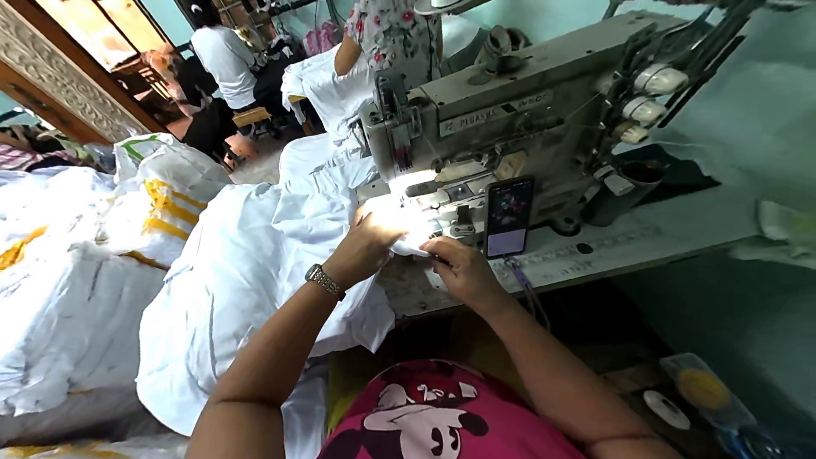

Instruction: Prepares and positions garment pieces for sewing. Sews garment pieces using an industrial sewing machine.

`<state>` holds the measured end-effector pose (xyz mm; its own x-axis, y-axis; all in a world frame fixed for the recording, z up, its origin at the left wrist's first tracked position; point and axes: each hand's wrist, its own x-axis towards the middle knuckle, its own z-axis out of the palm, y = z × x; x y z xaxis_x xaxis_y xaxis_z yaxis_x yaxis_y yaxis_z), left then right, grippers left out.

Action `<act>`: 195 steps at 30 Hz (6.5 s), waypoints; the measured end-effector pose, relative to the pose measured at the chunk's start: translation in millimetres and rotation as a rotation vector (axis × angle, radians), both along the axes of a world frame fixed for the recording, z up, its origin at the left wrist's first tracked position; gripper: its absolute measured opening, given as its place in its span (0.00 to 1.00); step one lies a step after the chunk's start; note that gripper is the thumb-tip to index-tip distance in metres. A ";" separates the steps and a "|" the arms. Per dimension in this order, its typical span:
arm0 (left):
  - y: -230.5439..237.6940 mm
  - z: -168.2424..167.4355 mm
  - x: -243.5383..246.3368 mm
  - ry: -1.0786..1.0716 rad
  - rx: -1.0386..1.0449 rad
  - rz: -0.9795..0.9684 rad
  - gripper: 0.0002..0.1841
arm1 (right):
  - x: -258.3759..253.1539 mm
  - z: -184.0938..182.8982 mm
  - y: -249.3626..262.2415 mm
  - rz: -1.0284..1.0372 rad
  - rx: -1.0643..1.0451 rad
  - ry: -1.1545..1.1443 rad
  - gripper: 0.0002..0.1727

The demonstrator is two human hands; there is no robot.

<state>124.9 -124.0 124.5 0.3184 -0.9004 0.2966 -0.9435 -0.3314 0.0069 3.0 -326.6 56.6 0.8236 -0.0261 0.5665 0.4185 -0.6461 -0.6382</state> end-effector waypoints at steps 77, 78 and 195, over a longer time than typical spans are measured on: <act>-12.1 -20.6 49.5 0.146 -0.161 0.102 0.13 | -41.8 -57.5 -132.8 -0.516 0.449 0.423 0.46; -12.5 -19.5 48.3 0.159 -0.156 0.114 0.13 | -42.0 -56.2 -132.0 -0.512 0.451 0.425 0.47; 70.2 -72.6 -46.5 -0.296 -0.722 0.406 0.08 | 20.4 38.3 54.5 -0.176 -0.366 0.126 0.17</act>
<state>78.4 -53.8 51.9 0.3931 -0.2943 0.8711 -0.7497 -0.6511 0.1184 23.4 -272.2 94.8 0.8878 0.0116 0.4600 0.2149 -0.8944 -0.3922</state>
